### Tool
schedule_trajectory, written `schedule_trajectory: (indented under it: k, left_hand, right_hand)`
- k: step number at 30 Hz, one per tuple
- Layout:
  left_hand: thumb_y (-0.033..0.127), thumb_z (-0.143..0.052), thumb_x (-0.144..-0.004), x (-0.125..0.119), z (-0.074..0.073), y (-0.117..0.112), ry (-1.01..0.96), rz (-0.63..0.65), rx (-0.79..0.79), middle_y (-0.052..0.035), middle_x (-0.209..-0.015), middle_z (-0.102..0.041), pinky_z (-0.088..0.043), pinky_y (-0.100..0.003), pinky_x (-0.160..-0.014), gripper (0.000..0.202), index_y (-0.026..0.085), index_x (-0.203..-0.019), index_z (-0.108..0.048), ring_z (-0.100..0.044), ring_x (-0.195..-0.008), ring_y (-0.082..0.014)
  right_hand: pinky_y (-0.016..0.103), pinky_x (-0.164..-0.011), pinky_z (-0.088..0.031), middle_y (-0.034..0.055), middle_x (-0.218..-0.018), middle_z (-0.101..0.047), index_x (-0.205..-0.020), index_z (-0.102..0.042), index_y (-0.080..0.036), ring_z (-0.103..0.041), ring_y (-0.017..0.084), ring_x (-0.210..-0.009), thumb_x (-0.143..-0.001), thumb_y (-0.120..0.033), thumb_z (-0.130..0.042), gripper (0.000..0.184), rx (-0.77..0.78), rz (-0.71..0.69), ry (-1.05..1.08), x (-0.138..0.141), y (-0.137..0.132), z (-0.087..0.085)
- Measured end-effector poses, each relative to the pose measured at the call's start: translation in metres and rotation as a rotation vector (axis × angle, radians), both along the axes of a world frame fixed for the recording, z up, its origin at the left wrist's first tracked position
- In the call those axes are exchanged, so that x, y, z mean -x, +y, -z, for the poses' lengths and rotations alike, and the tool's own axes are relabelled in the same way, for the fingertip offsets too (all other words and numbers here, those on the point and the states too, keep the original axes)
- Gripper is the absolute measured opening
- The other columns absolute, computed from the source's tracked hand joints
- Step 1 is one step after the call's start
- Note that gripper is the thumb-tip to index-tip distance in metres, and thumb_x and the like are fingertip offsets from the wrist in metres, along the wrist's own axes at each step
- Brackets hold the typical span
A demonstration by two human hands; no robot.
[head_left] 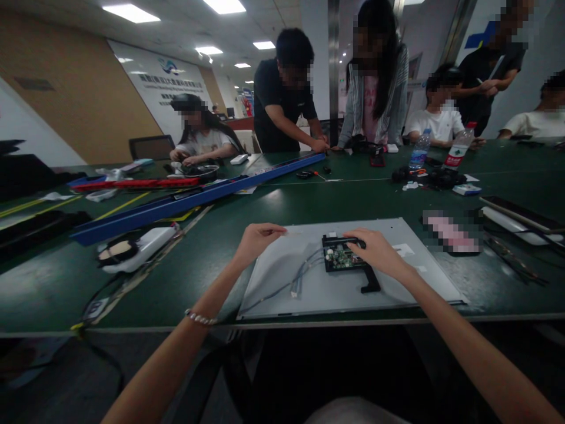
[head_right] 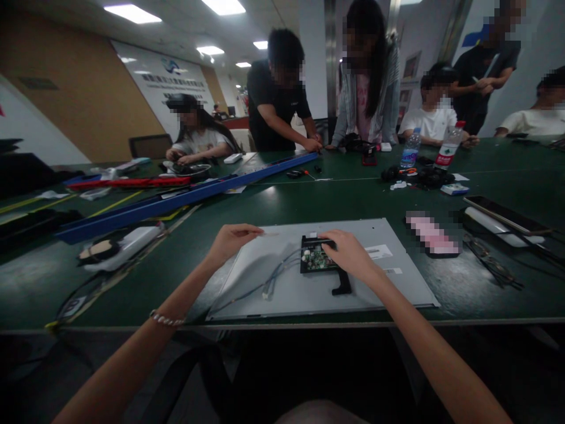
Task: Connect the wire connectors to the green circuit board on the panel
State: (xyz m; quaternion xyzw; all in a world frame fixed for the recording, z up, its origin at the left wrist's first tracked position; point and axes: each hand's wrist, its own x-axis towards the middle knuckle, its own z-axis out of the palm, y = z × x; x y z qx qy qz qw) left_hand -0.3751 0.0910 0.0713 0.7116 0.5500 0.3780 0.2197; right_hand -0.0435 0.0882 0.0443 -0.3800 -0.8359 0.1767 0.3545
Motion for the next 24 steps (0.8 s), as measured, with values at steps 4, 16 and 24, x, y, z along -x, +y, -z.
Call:
schedule_trajectory:
  k: [4,16,24]
  left_hand:
    - [0.034,-0.069,-0.075,-0.020,-0.012,-0.021,-0.203,0.242,0.102,-0.0086,-0.093,-0.074,-0.054,-0.034,-0.081,0.020,0.017,-0.084,-0.075,-0.068,-0.087,-0.0194]
    - [0.039,-0.069,-0.078,-0.030,-0.010,-0.033,-0.098,0.571,0.228,-0.0111,-0.092,-0.074,-0.053,-0.036,-0.083,0.023,0.018,-0.083,-0.077,-0.068,-0.088,-0.0210]
    - [0.031,-0.061,-0.085,-0.021,0.000,-0.033,0.058,0.553,0.155,-0.0073,-0.100,-0.073,-0.050,-0.033,-0.090,0.019,0.021,-0.090,-0.076,-0.067,-0.094,-0.0182]
  right_hand:
    - [0.042,-0.095,-0.048,0.0093,-0.127,-0.059,-0.133,-0.053,-0.026,-0.062,0.021,-0.105,-0.080,-0.019,-0.063,0.054,0.069,-0.099,0.155,0.011,-0.014,0.001]
    - [0.030,-0.080,-0.050,0.0028,-0.089,-0.071,-0.091,-0.072,-0.022,-0.065,0.017,-0.084,-0.087,-0.013,-0.057,0.018,0.001,-0.243,0.166,0.044,-0.049,0.002]
    - [0.033,-0.092,-0.048,0.0062,-0.107,-0.070,-0.097,-0.070,-0.020,-0.063,0.019,-0.100,-0.088,-0.010,-0.056,0.020,-0.171,-0.205,0.043,0.056,-0.057,0.014]
